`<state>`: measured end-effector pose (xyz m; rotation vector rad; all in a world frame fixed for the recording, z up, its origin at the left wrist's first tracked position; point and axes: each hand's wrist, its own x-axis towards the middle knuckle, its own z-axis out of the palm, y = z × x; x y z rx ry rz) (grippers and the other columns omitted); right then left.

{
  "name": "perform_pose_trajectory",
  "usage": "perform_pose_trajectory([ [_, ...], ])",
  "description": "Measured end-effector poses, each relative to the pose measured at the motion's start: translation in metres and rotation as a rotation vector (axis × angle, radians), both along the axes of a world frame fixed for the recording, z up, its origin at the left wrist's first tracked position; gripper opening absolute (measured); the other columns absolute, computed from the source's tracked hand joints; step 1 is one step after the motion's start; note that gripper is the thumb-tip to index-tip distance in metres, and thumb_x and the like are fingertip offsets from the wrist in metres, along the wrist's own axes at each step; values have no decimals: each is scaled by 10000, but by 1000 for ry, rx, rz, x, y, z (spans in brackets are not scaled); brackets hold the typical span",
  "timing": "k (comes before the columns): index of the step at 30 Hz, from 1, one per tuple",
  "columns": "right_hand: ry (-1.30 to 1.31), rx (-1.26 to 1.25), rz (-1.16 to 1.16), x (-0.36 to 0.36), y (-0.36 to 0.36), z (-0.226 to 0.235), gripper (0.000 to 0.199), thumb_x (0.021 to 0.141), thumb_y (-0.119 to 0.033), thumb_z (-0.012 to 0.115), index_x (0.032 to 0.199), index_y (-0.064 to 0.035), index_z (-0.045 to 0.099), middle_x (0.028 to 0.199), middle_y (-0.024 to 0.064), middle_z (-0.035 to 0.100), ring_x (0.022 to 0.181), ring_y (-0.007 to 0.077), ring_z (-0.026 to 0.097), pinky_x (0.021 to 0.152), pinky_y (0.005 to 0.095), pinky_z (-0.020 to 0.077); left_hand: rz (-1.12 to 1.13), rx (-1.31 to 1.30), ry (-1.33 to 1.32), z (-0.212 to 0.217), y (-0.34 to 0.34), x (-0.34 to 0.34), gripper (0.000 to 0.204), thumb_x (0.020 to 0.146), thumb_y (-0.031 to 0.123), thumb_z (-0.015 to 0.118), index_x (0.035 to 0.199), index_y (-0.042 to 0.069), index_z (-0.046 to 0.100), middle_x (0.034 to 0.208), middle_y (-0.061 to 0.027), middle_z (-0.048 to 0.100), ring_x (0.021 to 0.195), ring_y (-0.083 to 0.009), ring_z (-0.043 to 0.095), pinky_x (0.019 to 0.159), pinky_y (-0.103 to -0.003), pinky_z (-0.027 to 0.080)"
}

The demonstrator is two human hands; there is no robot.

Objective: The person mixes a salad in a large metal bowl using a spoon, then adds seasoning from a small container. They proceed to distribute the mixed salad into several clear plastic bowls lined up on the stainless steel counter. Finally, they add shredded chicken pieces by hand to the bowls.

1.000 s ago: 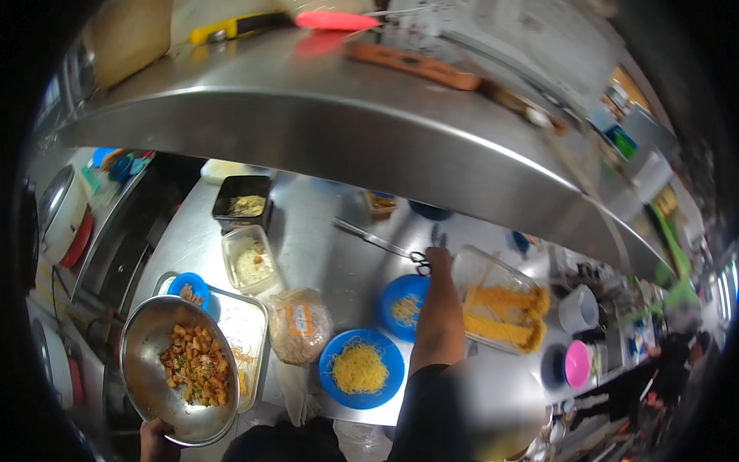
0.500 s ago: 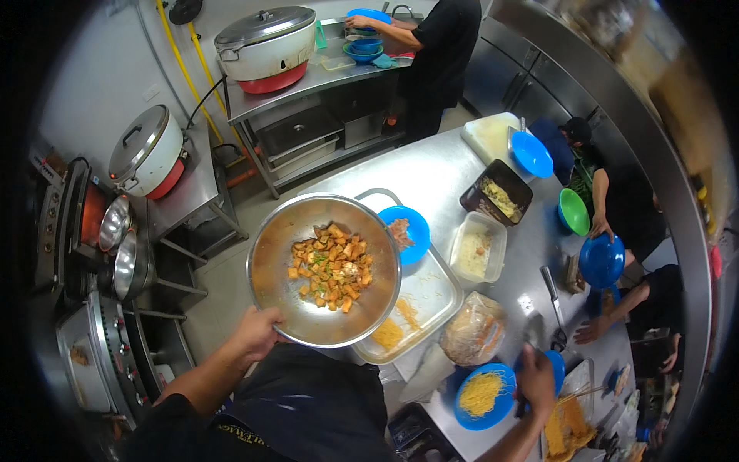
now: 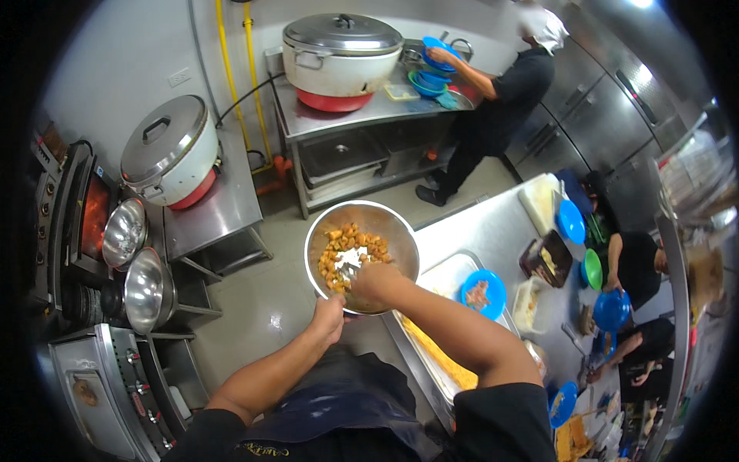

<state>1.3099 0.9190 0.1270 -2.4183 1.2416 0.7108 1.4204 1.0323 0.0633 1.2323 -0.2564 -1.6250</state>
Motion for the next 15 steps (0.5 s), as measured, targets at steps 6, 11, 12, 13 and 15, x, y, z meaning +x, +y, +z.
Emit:
perform_pose_trajectory([
  [6, 88, -180, 201, 41, -102, -19, 300, 917, -255, 601, 1089, -59, 750, 1079, 150, 738, 981, 289, 737, 805, 426, 586, 76, -54, -12, -13, -80, 49, 501, 934, 36, 378, 1431, -5, 338, 1321, -215, 549, 1062, -348, 671, 775, -478, 627],
  [11, 3, -111, -57, 62, -154, -44, 327, 951, -270, 550, 1081, -22, 719, 1041, 191, 739, 939, 306, 743, 784, 460, 584, -14, -58, 126, -35, -147, 75, 544, 891, 5, 394, 1435, 25, 376, 1290, -196, 578, 1062, -352, 672, 798, -511, 617],
  [12, 40, -96, -59, 55, -176, -44, 323, 947, -252, 550, 1087, -3, 700, 1028, 195, 740, 942, 307, 742, 783, 464, 583, -45, -58, 103, -22, -153, 80, 555, 885, 1, 394, 1438, 37, 376, 1286, -191, 579, 1071, -353, 669, 800, -519, 615],
  [13, 72, -77, -64, 50, -197, -45, 319, 944, -234, 550, 1093, 16, 680, 1015, 200, 740, 945, 307, 741, 781, 468, 582, 1, -76, 36, -2, -161, 74, 581, 877, -3, 397, 1453, 68, 375, 1310, -183, 575, 1084, -360, 664, 835, -553, 600],
  [15, -17, -206, -24, 46, -231, -69, 339, 899, -230, 619, 1122, 26, 642, 1009, 201, 746, 904, 291, 756, 710, 408, 604, -7, 9, 12, -18, -210, 60, 550, 879, -2, 404, 1428, 32, 398, 1312, -185, 578, 1099, -366, 658, 844, -566, 596],
])
